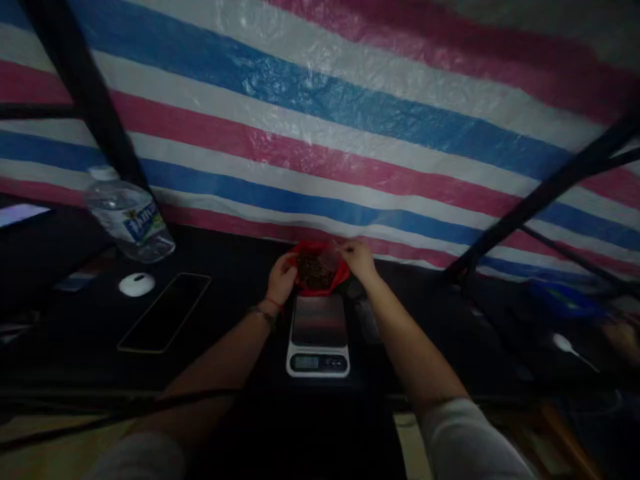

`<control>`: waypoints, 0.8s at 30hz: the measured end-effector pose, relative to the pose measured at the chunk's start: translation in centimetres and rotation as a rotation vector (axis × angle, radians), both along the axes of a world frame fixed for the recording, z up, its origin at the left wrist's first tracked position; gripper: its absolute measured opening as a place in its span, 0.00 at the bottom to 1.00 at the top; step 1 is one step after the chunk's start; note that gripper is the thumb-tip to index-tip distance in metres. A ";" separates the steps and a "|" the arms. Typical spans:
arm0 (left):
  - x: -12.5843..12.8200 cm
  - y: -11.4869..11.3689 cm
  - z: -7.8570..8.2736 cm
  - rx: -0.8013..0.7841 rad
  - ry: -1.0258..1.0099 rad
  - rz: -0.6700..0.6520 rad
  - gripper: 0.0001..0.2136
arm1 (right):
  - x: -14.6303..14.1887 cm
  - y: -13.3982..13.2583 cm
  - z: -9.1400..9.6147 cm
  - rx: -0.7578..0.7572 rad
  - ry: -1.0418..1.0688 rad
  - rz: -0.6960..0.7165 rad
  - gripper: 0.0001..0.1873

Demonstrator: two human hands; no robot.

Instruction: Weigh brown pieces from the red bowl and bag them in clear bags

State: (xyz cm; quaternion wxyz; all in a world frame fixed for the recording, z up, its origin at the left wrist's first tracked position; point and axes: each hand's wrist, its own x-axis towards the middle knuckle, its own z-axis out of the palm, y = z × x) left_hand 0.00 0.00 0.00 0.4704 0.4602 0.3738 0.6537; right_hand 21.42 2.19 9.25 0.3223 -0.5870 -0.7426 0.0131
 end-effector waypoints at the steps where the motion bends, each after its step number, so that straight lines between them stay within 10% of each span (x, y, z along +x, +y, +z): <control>1: 0.1 -0.2 0.2 -0.011 -0.013 -0.044 0.19 | 0.0 0.0 0.0 0.003 -0.017 0.020 0.11; 8: 0.7 -1.4 1.5 -0.109 -0.160 -0.290 0.22 | 0.7 -0.3 0.9 0.009 0.174 0.030 0.10; 17: 0.2 -0.8 1.7 -0.148 -0.092 -0.013 0.15 | 8.2 -7.8 -2.8 0.057 1.051 -0.033 0.14; 24: 0.4 -0.8 1.9 -0.184 -0.039 0.076 0.12 | 17.7 -20.1 -7.7 0.185 0.408 -0.262 0.15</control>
